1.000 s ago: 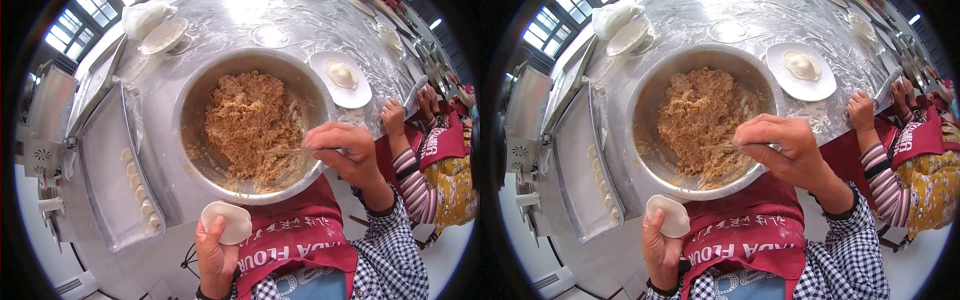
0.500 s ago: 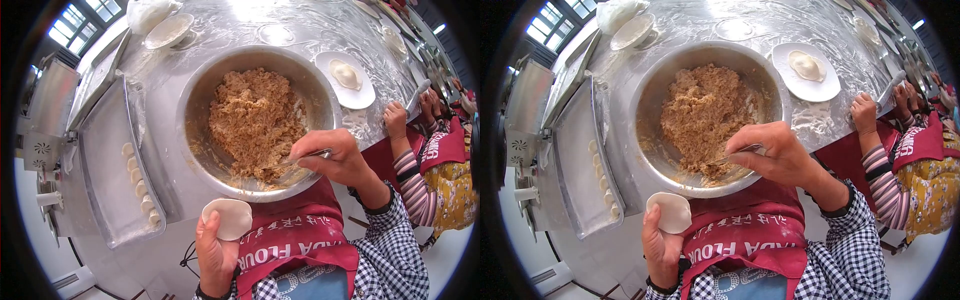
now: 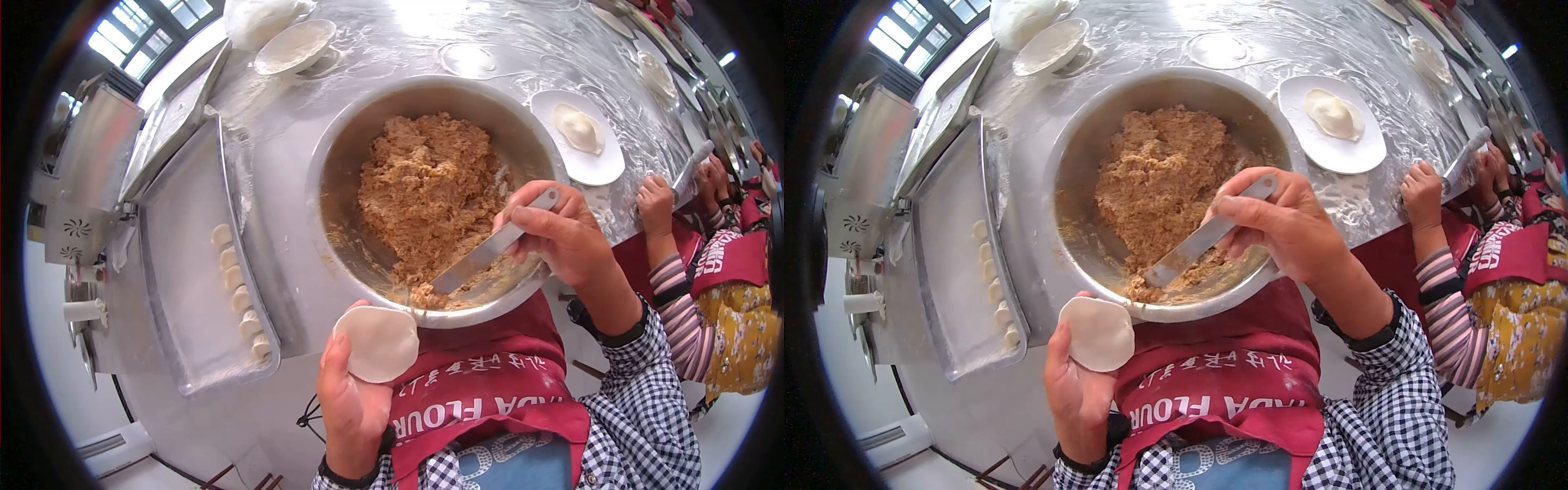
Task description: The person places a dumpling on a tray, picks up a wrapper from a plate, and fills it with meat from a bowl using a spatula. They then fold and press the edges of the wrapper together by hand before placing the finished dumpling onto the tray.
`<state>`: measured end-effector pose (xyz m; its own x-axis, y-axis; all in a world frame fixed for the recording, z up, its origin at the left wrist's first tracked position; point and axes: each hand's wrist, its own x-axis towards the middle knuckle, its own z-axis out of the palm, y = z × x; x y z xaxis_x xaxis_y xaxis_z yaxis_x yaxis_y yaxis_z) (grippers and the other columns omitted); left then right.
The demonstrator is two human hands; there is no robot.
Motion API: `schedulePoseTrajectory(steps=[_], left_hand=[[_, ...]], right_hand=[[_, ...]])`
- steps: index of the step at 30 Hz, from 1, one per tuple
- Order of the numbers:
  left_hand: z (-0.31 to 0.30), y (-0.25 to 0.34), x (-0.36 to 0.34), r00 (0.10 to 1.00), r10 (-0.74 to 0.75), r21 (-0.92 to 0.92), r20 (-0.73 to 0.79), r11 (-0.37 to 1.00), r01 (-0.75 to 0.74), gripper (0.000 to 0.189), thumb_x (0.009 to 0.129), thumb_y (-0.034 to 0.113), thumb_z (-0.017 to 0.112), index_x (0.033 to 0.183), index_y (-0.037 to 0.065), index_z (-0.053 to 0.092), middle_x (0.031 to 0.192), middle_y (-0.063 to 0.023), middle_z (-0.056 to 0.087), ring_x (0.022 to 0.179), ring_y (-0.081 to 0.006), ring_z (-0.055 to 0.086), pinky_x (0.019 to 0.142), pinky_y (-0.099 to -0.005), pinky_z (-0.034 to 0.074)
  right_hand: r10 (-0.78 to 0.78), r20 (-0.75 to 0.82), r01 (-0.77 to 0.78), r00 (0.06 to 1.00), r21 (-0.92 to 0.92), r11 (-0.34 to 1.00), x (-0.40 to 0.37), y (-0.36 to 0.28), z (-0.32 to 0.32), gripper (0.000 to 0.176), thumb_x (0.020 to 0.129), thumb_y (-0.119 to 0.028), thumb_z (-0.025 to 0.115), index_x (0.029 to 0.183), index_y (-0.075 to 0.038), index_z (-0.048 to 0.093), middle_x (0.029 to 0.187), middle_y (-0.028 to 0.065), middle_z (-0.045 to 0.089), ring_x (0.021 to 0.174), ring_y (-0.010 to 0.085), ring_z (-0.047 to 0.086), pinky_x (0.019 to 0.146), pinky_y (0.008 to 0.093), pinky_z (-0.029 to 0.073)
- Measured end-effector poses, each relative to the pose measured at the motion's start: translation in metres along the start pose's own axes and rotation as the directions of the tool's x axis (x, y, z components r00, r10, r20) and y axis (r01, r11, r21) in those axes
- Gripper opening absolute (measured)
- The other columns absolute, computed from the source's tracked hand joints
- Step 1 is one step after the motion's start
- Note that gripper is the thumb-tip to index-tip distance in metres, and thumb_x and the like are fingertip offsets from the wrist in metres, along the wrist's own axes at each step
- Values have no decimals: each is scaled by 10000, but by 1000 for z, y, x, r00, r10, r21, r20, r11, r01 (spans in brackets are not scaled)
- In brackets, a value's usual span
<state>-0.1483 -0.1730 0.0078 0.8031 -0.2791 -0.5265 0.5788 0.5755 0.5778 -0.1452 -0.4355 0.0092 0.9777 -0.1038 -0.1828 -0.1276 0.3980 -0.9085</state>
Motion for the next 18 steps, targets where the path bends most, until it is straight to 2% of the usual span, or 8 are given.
schedulePoseTrajectory(steps=[4, 9, 11, 12, 13, 15, 17, 18], left_hand=[[0, 1, 0, 1000, -7, -55, 17, 998, 8, 419, 905, 246, 448, 1227, -18, 401, 1196, -154, 500, 1120, -296, 484, 951, -453, 392], [15, 5, 1, 995, -52, -58, 81, 997, 57, 418, 916, 233, 400, 1233, -39, 392, 1222, -179, 479, 1138, -307, 469, 968, -453, 374], [20, 5, 3, 992, -66, -48, 110, 996, 72, 421, 920, 229, 362, 1234, -50, 388, 1222, -183, 474, 1135, -303, 471, 962, -443, 378], [22, 5, 4, 988, -88, -61, 131, 993, 97, 425, 922, 231, 358, 1237, -54, 382, 1229, -185, 468, 1141, -299, 466, 969, -437, 371], [24, 5, 5, 982, -110, -75, 152, 990, 122, 430, 924, 232, 353, 1241, -57, 376, 1237, -186, 462, 1147, -296, 461, 977, -432, 365], [26, 6, 6, 979, -123, -68, 164, 988, 136, 435, 926, 234, 346, 1245, -60, 368, 1242, -187, 458, 1153, -292, 455, 986, -428, 354], [26, 6, 7, 975, -137, -62, 174, 987, 150, 440, 928, 236, 338, 1250, -62, 361, 1246, -187, 454, 1159, -289, 450, 995, -424, 344], [25, 6, 7, 970, -148, -65, 191, 984, 163, 427, 933, 236, 338, 1255, -43, 359, 1257, -180, 447, 1167, -291, 444, 1000, -441, 338]], right_hand=[[-50, -29, 54, 998, 158, 986, -2, 0, -6, 114, 849, -77, 561, 923, 9, 561, 831, 137, 617, 663, 149, 622, 550, 222, 530], [-189, -57, 196, 980, 170, 966, -20, -1, 4, 119, 837, -53, 565, 940, 7, 560, 856, 153, 614, 692, 164, 616, 571, 241, 521], [-441, 55, 438, 896, 53, 897, -27, -1, 12, 143, 821, -27, 574, 958, 13, 558, 873, 163, 616, 707, 191, 609, 584, 269, 512], [-487, 108, 489, 867, 11, 872, -30, 1, 11, 137, 808, -12, 584, 941, 20, 575, 880, 184, 617, 735, 216, 606, 609, 292, 508], [-489, 109, 490, 866, 11, 871, -32, 0, 13, 137, 808, -12, 584, 941, 20, 575, 880, 184, 617, 735, 216, 606, 609, 292, 508], [-593, 308, 667, 744, -291, 686, -39, -5, 19, 92, 812, -12, 581, 897, 22, 597, 858, 184, 621, 747, 219, 610, 623, 299, 511], [-589, 315, 667, 745, -309, 678, -42, -7, 25, 72, 794, -29, 599, 841, 19, 623, 856, 179, 628, 760, 227, 618, 641, 303, 513], [-592, 484, 765, 644, -378, 522, -41, -9, 25, 84, 770, -39, 611, 829, 17, 629, 863, 167, 632, 764, 235, 621, 644, 305, 516]])
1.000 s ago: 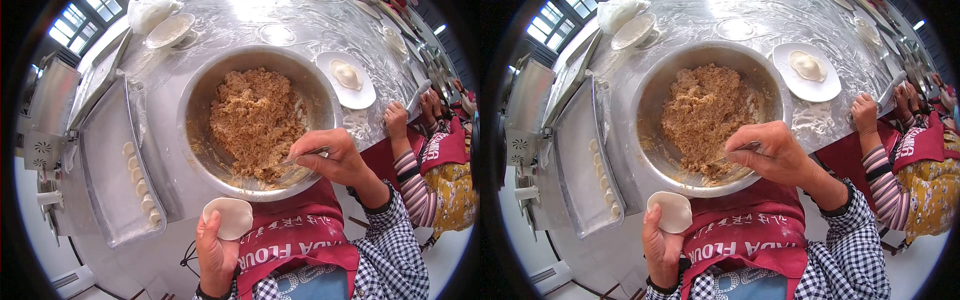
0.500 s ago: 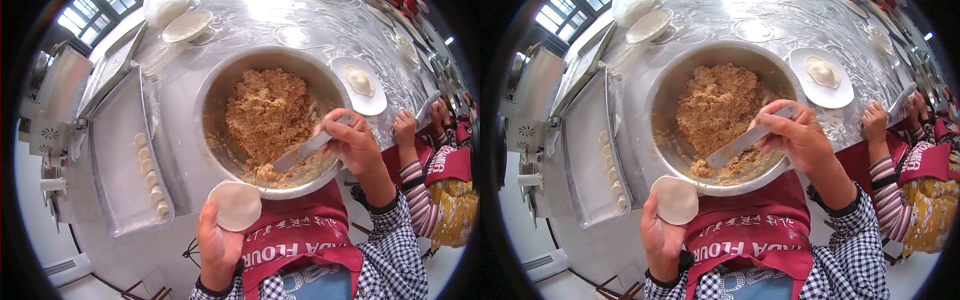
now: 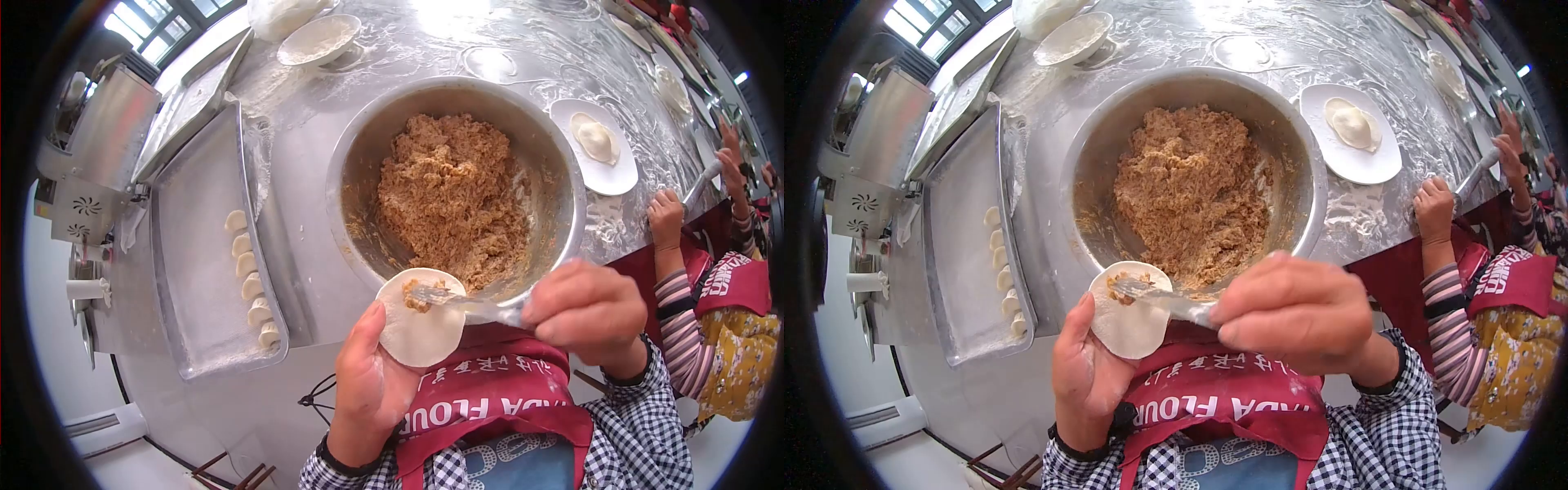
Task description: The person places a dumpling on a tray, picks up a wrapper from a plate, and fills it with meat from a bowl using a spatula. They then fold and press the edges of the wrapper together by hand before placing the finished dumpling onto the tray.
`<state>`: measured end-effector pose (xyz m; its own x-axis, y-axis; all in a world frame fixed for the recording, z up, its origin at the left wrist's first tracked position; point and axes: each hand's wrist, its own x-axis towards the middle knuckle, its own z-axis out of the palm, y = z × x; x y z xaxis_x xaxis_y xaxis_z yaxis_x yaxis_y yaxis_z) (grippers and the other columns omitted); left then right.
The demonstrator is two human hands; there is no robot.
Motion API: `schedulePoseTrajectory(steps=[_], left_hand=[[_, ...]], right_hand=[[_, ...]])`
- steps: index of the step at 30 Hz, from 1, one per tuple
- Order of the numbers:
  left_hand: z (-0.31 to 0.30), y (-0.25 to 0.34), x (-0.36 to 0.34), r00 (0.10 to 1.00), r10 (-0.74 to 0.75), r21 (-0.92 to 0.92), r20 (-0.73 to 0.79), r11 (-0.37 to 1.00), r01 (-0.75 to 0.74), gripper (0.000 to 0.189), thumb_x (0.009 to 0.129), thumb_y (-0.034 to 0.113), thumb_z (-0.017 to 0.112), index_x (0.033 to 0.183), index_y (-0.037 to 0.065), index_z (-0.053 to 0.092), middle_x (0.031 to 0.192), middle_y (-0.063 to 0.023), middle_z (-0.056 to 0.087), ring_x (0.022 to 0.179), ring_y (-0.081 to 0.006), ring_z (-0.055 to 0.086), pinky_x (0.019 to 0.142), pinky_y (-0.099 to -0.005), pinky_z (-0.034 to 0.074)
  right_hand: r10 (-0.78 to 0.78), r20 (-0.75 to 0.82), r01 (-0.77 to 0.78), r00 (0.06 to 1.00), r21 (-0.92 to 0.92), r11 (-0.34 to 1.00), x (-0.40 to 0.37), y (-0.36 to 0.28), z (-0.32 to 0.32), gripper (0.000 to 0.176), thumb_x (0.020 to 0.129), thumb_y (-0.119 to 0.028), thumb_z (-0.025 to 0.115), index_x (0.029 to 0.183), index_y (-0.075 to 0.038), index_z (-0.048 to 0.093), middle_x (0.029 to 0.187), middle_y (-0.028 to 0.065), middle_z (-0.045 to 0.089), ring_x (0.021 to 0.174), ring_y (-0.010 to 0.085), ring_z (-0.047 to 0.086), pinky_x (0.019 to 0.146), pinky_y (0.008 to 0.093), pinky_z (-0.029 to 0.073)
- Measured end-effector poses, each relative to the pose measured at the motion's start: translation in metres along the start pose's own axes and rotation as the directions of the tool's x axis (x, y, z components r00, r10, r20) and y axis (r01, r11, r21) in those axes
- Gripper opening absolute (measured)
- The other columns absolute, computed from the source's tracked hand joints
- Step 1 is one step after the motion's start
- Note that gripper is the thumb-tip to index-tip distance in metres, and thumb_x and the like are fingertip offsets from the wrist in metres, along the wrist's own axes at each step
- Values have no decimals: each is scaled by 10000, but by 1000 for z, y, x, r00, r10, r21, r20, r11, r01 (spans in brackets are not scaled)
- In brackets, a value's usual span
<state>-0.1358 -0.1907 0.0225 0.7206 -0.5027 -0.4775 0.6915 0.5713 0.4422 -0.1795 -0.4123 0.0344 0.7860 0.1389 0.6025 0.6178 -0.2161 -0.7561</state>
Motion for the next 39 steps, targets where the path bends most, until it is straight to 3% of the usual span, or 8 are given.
schedulePoseTrajectory(steps=[2, 6, 11, 14, 18, 25, 34, 39], left_hand=[[0, 0, 1, 1000, -11, -5, 16, 1000, 11, 414, 938, 236, 338, 1260, -24, 357, 1267, -173, 441, 1174, -294, 438, 1005, -457, 332], [1, 2, 2, 1000, -8, 28, 1, 1000, 7, 447, 933, 252, 318, 1259, -54, 346, 1266, -182, 435, 1184, -290, 422, 1012, -431, 322], [-4, 2, 1, 999, -2, -35, -45, 999, 0, 434, 929, 242, 344, 1253, -45, 350, 1270, -175, 428, 1186, -292, 421, 1014, -438, 321], [-12, 3, 0, 986, 116, -31, -117, 992, -120, 394, 904, 226, 453, 1222, -2, 404, 1221, -164, 479, 1139, -298, 470, 967, -464, 383], [-21, 4, -9, 974, 153, -1, -168, 988, -156, 355, 902, 225, 463, 1190, 21, 438, 1183, -144, 510, 1100, -290, 501, 930, -468, 416], [-31, 3, -14, 961, 177, -17, -210, 983, -184, 310, 898, 221, 475, 1148, 37, 474, 1131, -121, 546, 1060, -272, 527, 895, -460, 441], [-35, 1, -12, 962, 180, -11, -206, 982, -186, 314, 899, 219, 475, 1156, 38, 474, 1134, -119, 545, 1064, -272, 523, 897, -460, 438], [-37, 2, -12, 961, 180, -16, -210, 982, -187, 315, 899, 218, 475, 1160, 41, 471, 1138, -119, 544, 1066, -273, 522, 898, -463, 436]], right_hand=[[-98, 217, 138, 971, -176, 975, 3, -5, 1, 128, 708, -74, 629, 804, 10, 642, 893, 137, 638, 788, 258, 627, 665, 321, 525], [-122, 298, 197, 947, -237, 951, -2, -5, 4, 40, 697, -56, 669, 721, -31, 650, 853, 94, 651, 740, 211, 631, 655, 289, 535], [-95, 163, 99, 982, -18, 995, -10, 0, -9, 119, 729, -33, 639, 834, 24, 644, 885, 158, 641, 758, 256, 636, 660, 306, 525], [205, -167, -190, 964, 99, 977, -15, 7, -7, 116, 723, 47, 645, 835, 19, 630, 831, 159, 644, 763, 233, 637, 652, 286, 513], [210, -79, -218, 975, -126, 968, -11, 28, -3, 161, 716, 53, 647, 870, 12, 624, 870, 133, 647, 758, 214, 640, 659, 279, 508], [190, 28, -180, 981, -210, 961, -4, 38, 10, 146, 719, 28, 657, 858, -3, 623, 844, 138, 642, 754, 231, 633, 653, 291, 501], [305, 50, -302, 951, -60, 951, -7, 34, 3, 141, 744, 44, 627, 881, 13, 623, 864, 133, 647, 779, 220, 636, 679, 294, 505], [611, -68, -531, 789, 425, 733, -11, 30, -5, 84, 821, 22, 578, 896, 28, 615, 858, 85, 644, 732, 87, 592, 644, 213, 488]])
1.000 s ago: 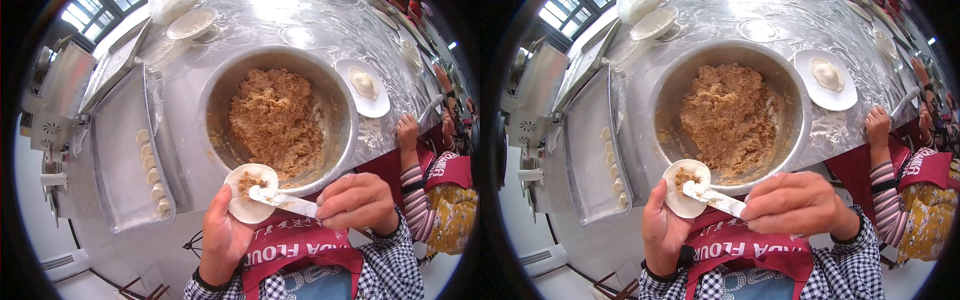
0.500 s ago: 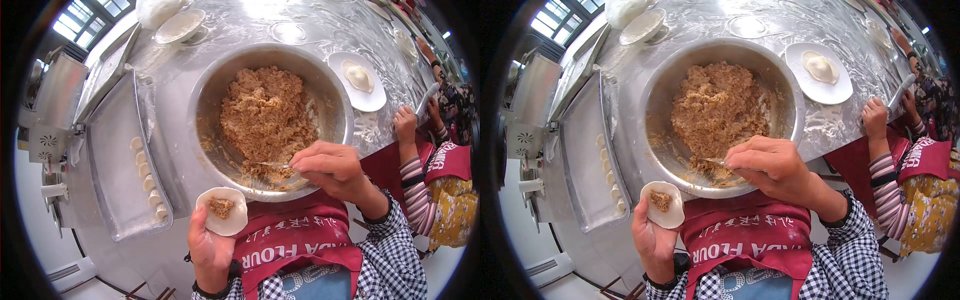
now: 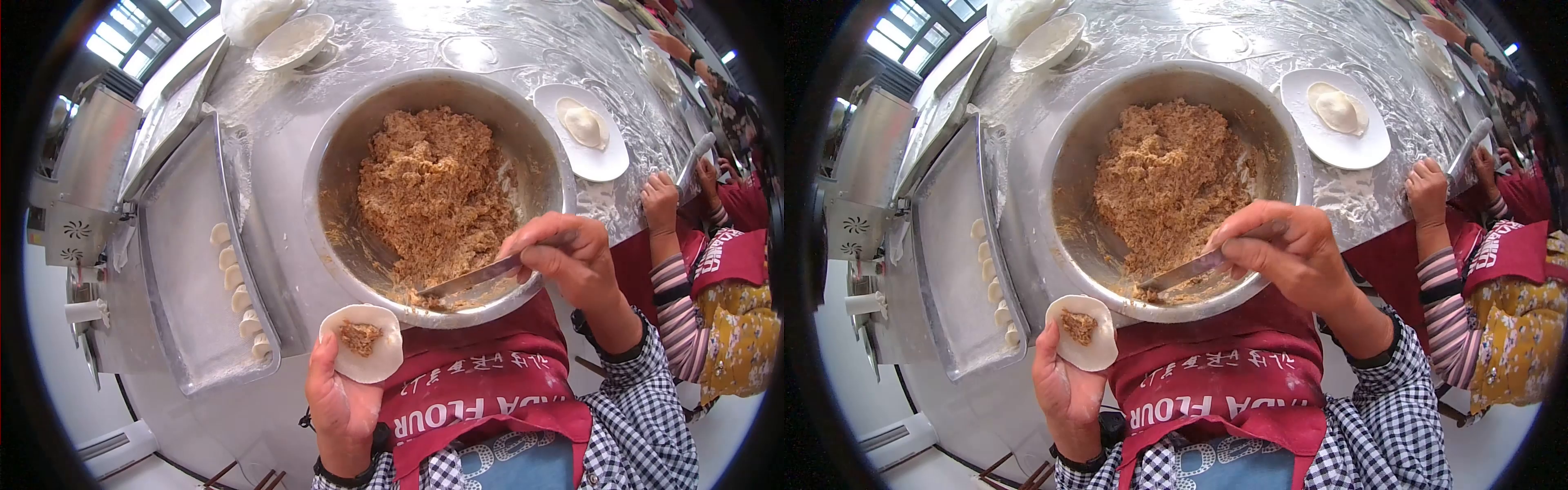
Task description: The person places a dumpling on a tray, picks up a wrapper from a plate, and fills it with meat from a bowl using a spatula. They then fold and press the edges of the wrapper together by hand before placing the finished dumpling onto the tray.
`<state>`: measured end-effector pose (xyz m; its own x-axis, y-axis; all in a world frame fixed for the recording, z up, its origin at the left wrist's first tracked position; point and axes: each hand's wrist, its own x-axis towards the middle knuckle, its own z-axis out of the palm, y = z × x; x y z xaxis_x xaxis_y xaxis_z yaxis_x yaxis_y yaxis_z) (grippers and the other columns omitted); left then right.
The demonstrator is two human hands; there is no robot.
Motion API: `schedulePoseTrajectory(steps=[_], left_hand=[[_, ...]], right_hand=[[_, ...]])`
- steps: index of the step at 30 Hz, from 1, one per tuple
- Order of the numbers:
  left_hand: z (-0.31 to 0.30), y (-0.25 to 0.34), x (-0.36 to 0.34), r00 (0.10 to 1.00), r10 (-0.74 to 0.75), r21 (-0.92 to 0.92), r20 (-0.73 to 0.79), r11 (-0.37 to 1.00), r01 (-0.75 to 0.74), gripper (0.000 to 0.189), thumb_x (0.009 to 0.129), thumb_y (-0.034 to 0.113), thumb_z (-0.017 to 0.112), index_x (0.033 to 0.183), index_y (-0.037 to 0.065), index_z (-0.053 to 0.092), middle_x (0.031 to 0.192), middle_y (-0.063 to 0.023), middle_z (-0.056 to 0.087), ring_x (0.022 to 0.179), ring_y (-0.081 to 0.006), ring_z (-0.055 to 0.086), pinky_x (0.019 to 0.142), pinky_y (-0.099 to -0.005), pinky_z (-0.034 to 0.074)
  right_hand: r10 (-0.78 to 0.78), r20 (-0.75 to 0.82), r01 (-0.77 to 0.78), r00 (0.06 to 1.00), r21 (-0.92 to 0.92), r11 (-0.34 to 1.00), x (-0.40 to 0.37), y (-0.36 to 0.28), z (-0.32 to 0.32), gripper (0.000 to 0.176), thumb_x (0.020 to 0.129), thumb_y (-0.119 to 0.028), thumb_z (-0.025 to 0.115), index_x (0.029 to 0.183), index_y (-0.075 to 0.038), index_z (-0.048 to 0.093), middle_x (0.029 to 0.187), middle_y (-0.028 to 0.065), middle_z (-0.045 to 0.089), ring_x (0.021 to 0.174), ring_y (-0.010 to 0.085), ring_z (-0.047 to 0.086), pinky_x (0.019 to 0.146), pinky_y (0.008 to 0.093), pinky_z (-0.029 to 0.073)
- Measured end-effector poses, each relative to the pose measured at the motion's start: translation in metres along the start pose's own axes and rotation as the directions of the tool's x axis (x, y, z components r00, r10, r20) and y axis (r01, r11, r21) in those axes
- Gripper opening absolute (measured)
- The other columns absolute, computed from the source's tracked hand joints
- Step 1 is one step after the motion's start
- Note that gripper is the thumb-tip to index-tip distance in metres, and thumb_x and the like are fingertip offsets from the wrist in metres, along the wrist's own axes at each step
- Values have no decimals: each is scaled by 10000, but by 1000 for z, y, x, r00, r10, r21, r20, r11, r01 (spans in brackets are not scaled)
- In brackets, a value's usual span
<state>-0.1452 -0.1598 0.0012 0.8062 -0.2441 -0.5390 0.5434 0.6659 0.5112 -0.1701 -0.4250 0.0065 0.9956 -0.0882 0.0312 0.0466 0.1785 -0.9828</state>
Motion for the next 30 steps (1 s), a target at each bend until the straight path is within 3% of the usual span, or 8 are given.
schedulePoseTrajectory(steps=[2, 5, 8, 10, 14, 16, 19, 30], left_hand=[[0, 0, 0, 1000, -9, 3, 13, 1000, 9, 322, 900, 219, 473, 1167, 39, 465, 1142, -118, 541, 1067, -272, 521, 900, -460, 435], [-1, -1, 1, 1000, -9, 3, 6, 1000, 9, 329, 899, 217, 473, 1172, 34, 459, 1147, -120, 537, 1072, -271, 518, 903, -458, 434], [-4, -2, 1, 1000, 2, 20, 2, 1000, -2, 338, 898, 222, 473, 1174, 27, 454, 1152, -127, 532, 1081, -272, 512, 908, -457, 429], [-4, -1, 0, 1000, -3, 33, 5, 999, 3, 342, 897, 227, 474, 1173, 25, 454, 1154, -131, 529, 1081, -275, 510, 910, -458, 427], [-12, -3, -1, 1000, -25, 29, 7, 999, 25, 356, 895, 234, 475, 1177, 18, 447, 1164, -139, 519, 1082, -282, 505, 915, -462, 420], [-16, -5, -1, 999, -39, 27, -5, 999, 39, 358, 894, 231, 474, 1178, 15, 444, 1167, -141, 517, 1083, -284, 504, 916, -464, 419], [-21, -8, 0, 997, -61, 32, -36, 998, 62, 359, 895, 219, 469, 1181, 5, 436, 1174, -146, 510, 1089, -287, 497, 926, -466, 410], [-11, -19, 9, 992, -124, 32, -27, 992, 125, 381, 895, 170, 389, 1209, -46, 393, 1220, -171, 465, 1142, -289, 461, 980, -444, 370]], right_hand=[[-21, -48, 23, 999, 48, 999, 1, 3, 0, 94, 826, 28, 566, 907, 33, 613, 858, 83, 638, 709, 86, 586, 636, 203, 483], [-112, -46, 104, 993, -139, 985, 4, 6, -1, 85, 817, 24, 579, 895, 29, 613, 847, 79, 640, 716, 94, 593, 641, 210, 484], [-188, 47, 193, 981, -282, 940, 6, 8, 0, 83, 800, 21, 597, 882, 25, 612, 837, 81, 644, 724, 105, 603, 639, 224, 487], [-225, 216, 305, 950, -489, 817, 6, 2, 2, 106, 797, 49, 564, 892, 24, 602, 889, 152, 634, 743, 160, 610, 643, 245, 487], [-288, 178, 338, 941, -451, 826, 0, -1, 7, 82, 783, 23, 610, 864, 28, 611, 817, 90, 643, 725, 116, 609, 627, 237, 488], [-140, 33, 144, 990, -232, 962, -7, -6, 9, 71, 799, 22, 594, 868, 34, 608, 827, 92, 644, 725, 110, 606, 629, 230, 487], [-55, -91, 51, 994, -43, 998, -11, -4, 14, 79, 817, 26, 574, 888, 38, 604, 841, 93, 641, 734, 103, 601, 636, 222, 485], [-169, 38, 174, 985, -216, 961, -2, 8, 16, 93, 808, 32, 587, 900, 38, 604, 870, 107, 643, 804, 135, 604, 707, 239, 485]])
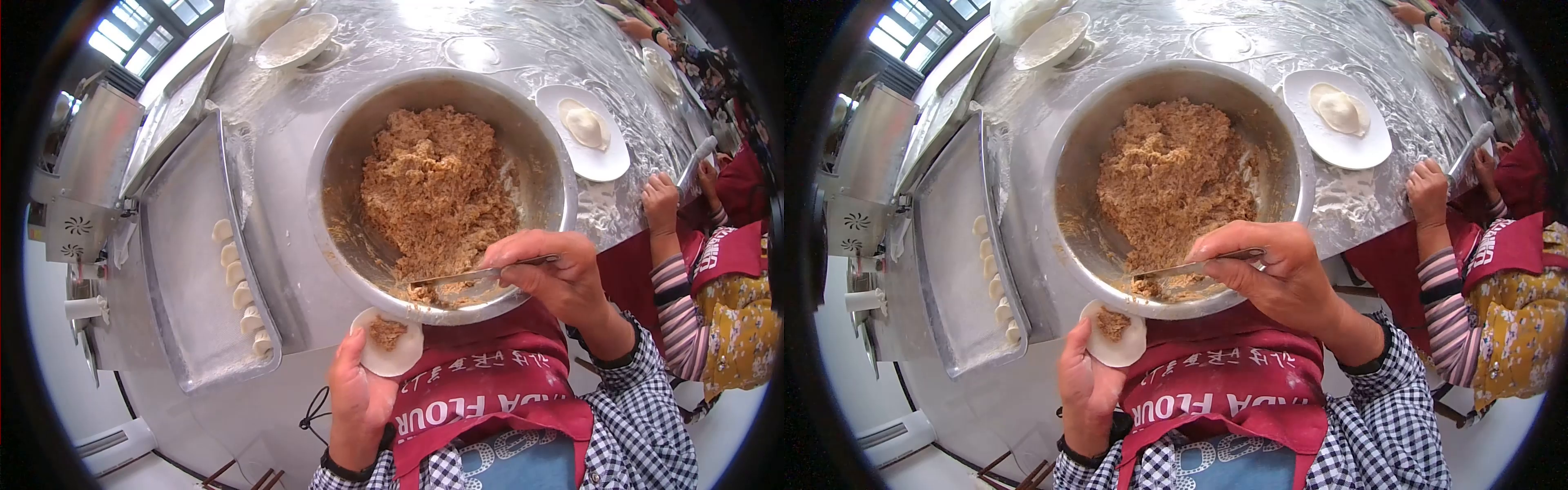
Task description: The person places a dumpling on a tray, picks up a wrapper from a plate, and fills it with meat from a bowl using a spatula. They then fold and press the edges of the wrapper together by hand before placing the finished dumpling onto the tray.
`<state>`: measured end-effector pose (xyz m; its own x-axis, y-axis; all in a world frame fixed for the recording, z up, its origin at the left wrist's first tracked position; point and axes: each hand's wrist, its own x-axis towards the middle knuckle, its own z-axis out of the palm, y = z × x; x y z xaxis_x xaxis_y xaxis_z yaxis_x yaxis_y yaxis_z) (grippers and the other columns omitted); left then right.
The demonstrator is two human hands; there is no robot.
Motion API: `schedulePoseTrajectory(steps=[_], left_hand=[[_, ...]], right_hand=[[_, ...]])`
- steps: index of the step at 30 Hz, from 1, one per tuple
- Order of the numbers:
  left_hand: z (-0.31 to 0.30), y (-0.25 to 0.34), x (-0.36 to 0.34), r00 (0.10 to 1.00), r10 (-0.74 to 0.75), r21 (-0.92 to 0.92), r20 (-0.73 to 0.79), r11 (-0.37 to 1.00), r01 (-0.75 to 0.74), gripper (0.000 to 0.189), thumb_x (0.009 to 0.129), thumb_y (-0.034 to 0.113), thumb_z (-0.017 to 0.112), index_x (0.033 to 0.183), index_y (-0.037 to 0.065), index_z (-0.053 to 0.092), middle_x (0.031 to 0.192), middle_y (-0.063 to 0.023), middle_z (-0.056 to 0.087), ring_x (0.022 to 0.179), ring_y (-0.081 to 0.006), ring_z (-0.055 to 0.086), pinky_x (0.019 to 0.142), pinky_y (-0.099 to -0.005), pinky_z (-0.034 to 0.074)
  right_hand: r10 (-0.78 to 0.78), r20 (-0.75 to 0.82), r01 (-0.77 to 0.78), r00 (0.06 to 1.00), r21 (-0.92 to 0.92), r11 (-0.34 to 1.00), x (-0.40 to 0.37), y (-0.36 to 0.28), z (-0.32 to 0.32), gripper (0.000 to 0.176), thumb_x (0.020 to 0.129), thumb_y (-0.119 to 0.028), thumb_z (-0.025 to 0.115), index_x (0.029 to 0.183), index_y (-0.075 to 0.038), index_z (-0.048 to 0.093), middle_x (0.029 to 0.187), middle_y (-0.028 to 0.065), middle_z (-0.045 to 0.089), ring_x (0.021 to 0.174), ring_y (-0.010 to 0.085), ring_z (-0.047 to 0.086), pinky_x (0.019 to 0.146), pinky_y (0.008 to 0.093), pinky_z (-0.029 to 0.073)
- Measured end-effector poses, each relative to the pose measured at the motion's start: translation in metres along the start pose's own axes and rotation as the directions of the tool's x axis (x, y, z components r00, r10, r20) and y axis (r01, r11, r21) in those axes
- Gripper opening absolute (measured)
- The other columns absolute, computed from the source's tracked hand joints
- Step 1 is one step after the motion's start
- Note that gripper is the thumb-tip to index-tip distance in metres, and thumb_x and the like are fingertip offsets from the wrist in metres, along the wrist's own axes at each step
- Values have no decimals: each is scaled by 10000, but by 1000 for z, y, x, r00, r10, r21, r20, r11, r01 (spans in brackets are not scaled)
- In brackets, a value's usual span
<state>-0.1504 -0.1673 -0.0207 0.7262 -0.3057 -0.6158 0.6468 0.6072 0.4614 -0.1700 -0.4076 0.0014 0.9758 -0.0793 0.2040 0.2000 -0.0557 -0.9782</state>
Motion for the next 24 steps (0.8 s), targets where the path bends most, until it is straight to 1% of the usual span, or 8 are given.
schedulePoseTrajectory(steps=[2, 4, 5, 7, 13, 20, 22, 24], left_hand=[[4, -1, 1, 999, -20, 27, 37, 999, 19, 398, 895, 167, 381, 1222, -59, 375, 1228, -182, 454, 1148, -291, 455, 990, -443, 360], [7, -2, 1, 999, -15, 35, 43, 999, 13, 402, 894, 166, 381, 1223, -65, 370, 1229, -187, 451, 1150, -291, 453, 993, -441, 356], [8, -2, 1, 999, -11, 45, 49, 999, 9, 407, 894, 165, 380, 1225, -72, 364, 1230, -192, 448, 1152, -292, 451, 997, -439, 352], [8, -2, 1, 998, -19, 39, 58, 999, 16, 409, 894, 164, 380, 1226, -75, 361, 1229, -193, 448, 1154, -292, 450, 999, -436, 351], [13, -4, 2, 995, -29, 36, 91, 999, 26, 424, 896, 162, 380, 1241, -82, 341, 1239, -200, 440, 1159, -295, 447, 1003, -431, 347], [12, -5, -1, 981, -90, 64, 174, 995, 80, 460, 921, 222, 367, 1296, -35, 291, 1301, -182, 396, 1212, -309, 386, 1032, -461, 295], [11, -5, 0, 980, -95, 67, 177, 994, 84, 457, 926, 231, 352, 1296, -32, 292, 1299, -184, 399, 1211, -310, 389, 1026, -463, 303], [12, -6, -1, 979, -100, 70, 177, 994, 89, 454, 932, 240, 338, 1296, -28, 293, 1297, -185, 401, 1209, -311, 391, 1020, -466, 310]], right_hand=[[10, 49, -10, 999, -7, 1000, 2, -2, -1, 97, 803, 40, 589, 898, 37, 605, 881, 114, 644, 820, 147, 607, 721, 245, 486], [17, 51, -23, 999, 130, 991, 1, -3, -5, 105, 799, 52, 587, 901, 35, 606, 898, 123, 645, 840, 157, 611, 741, 249, 485], [17, 52, -23, 999, 131, 991, 0, -4, -9, 105, 799, 52, 587, 901, 35, 606, 898, 123, 645, 840, 157, 611, 741, 249, 485], [-38, 91, 23, 995, 153, 988, -1, -6, -18, 109, 796, 62, 583, 898, 32, 608, 899, 125, 645, 851, 159, 612, 752, 254, 485], [-2, 58, 1, 998, 6, 1000, -6, -8, -22, 107, 794, 64, 580, 895, 33, 598, 893, 140, 645, 847, 179, 615, 748, 267, 488], [-43, -43, 45, 998, 34, 998, -28, -23, -5, 98, 791, 35, 598, 888, 24, 598, 846, 166, 647, 763, 197, 630, 672, 284, 501], [-200, 19, 199, 980, 36, 979, -30, -25, 2, 104, 786, 21, 610, 889, 21, 600, 846, 180, 644, 735, 214, 634, 645, 287, 502], [-232, 50, 231, 971, 24, 973, -29, -22, 3, 109, 779, 17, 616, 887, 18, 603, 844, 184, 643, 738, 232, 638, 640, 290, 505]])
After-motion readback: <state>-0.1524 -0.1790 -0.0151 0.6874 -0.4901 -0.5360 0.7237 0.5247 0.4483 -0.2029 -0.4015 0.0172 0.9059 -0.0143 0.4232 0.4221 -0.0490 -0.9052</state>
